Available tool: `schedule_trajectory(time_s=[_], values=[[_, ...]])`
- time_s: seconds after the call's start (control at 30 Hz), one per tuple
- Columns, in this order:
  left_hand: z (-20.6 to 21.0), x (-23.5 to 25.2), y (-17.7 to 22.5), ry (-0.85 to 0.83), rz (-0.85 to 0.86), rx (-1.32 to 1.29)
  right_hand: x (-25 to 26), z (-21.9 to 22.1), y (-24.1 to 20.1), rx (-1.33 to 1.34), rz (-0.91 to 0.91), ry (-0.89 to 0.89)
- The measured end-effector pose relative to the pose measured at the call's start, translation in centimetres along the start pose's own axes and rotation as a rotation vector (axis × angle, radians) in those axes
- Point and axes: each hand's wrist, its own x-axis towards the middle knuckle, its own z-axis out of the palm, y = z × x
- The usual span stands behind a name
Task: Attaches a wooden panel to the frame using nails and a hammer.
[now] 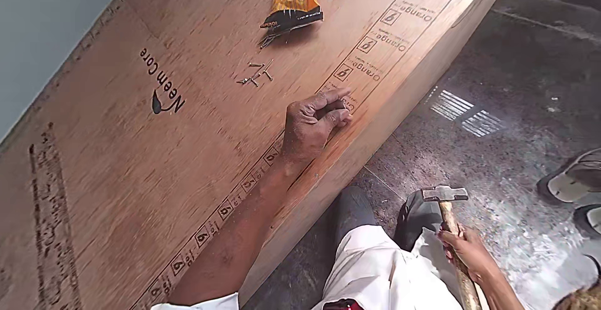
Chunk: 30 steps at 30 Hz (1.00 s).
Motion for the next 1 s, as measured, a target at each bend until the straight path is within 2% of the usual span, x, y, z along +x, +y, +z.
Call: schedule_trajectory(time_s=[0.17, 0.47, 0.83, 0.93, 1.0], values=[[1.1, 0.3, -0.4, 0.006, 0.102, 0.092, -2.7, 0.4, 3.2, 0.012, -0.053, -0.021], [1.8, 0.6, -1.3, -0.011, 0.042, 0.172, -5.1, -0.6, 5.6, 0.016, -0.158, 0.022], [2.0, 0.5, -1.2, -0.023, 0.061, 0.223, -6.4, -0.6, 2.5, -0.058, -0.28, 0.001], [2.0, 0.5, -1.2, -0.021, 0.085, 0.257, -6.9, -0.4, 0.0, -0.122, -0.401, 0.017], [2.0, 0.5, -1.1, -0.024, 0.087, 0.278, -7.5, -0.5, -2.7, -0.203, -0.544, 0.035]])
